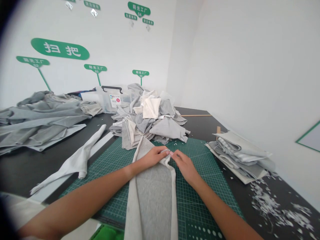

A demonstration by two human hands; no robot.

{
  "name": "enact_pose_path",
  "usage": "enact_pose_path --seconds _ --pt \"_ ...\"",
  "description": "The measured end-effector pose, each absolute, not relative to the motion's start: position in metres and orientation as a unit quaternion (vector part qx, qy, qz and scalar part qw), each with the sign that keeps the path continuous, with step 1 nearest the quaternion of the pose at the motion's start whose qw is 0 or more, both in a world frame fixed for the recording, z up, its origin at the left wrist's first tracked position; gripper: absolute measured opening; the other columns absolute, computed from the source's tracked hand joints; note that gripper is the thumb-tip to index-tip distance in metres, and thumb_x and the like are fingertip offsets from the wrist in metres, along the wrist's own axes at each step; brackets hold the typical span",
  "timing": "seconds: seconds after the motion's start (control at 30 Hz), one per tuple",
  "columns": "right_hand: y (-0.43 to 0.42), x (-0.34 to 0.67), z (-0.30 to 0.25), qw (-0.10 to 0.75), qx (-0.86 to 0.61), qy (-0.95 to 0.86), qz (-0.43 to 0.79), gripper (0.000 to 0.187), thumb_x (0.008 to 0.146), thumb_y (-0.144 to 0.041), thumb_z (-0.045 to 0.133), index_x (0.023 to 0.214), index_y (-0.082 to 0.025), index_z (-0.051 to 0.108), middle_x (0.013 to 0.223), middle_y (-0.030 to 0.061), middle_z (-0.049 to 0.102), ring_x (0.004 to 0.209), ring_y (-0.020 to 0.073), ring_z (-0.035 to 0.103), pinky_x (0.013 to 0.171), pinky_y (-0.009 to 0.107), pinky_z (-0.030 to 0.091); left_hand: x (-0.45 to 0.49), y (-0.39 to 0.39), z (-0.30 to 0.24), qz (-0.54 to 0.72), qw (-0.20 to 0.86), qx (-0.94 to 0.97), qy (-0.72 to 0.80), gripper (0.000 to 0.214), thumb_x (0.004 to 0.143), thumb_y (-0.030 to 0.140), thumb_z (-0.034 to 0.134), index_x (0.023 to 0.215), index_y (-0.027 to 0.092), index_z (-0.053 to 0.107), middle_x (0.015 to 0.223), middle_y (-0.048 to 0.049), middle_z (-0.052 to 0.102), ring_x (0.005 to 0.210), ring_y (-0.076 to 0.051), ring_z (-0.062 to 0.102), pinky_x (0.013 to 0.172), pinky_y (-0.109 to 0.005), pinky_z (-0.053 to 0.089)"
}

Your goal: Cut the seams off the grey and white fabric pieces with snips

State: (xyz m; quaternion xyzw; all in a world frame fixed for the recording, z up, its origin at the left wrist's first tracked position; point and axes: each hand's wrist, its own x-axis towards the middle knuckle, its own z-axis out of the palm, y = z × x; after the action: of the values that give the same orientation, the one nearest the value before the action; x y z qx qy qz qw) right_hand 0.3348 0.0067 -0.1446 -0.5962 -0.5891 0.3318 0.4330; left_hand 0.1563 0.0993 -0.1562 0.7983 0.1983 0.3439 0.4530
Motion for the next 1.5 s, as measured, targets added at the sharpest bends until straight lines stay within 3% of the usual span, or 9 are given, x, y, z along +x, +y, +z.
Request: enact_pose_path --seconds 0.37,1.03,1.27,1.5 --pt "0.002 0.331 -0.142 0.385 -0.619 -0.629 0.269 0.045 0.101 -0.058 0.042 0.074 -0.022 0.041 0.065 -0.0049 0.042 0.063 0.0132 0.04 0.06 0.025 0.029 0.156 0.101 -0.159 0.335 0.472 0.793 0.187 0.042 0.095 0.052 0.049 0.079 0.015 0.059 0.073 0.0012 0.051 0.071 -0.013 0.046 0.064 -0.023 0.036" --pt "-0.001 0.327 -0.142 0.381 -0.625 -0.644 0.222 0.041 0.102 -0.054 0.042 0.077 -0.022 0.046 0.068 -0.0045 0.046 0.066 0.0143 0.045 0.063 0.025 0.031 0.153 0.103 -0.157 0.319 0.515 0.779 0.164 0.039 0.095 0.05 0.052 0.083 0.014 0.061 0.076 0.0009 0.054 0.073 -0.013 0.047 0.069 -0.024 0.037" --pt "-0.001 0.325 -0.143 0.399 -0.611 -0.642 0.235 0.042 0.102 -0.053 0.043 0.074 -0.021 0.041 0.068 -0.0048 0.042 0.065 0.0133 0.042 0.062 0.025 0.031 0.154 0.103 -0.158 0.32 0.519 0.775 0.167 0.04 0.094 0.051 0.054 0.082 0.014 0.061 0.075 0.0014 0.053 0.072 -0.012 0.047 0.068 -0.023 0.036" --pt "0.003 0.328 -0.152 0.45 -0.594 -0.605 0.281 0.046 0.103 -0.056 0.038 0.074 -0.021 0.044 0.061 -0.0056 0.035 0.056 0.0123 0.033 0.055 0.025 0.026 0.155 0.104 -0.16 0.317 0.532 0.771 0.151 0.04 0.094 0.051 0.053 0.092 0.013 0.066 0.086 -0.002 0.063 0.081 -0.015 0.054 0.077 -0.024 0.042"
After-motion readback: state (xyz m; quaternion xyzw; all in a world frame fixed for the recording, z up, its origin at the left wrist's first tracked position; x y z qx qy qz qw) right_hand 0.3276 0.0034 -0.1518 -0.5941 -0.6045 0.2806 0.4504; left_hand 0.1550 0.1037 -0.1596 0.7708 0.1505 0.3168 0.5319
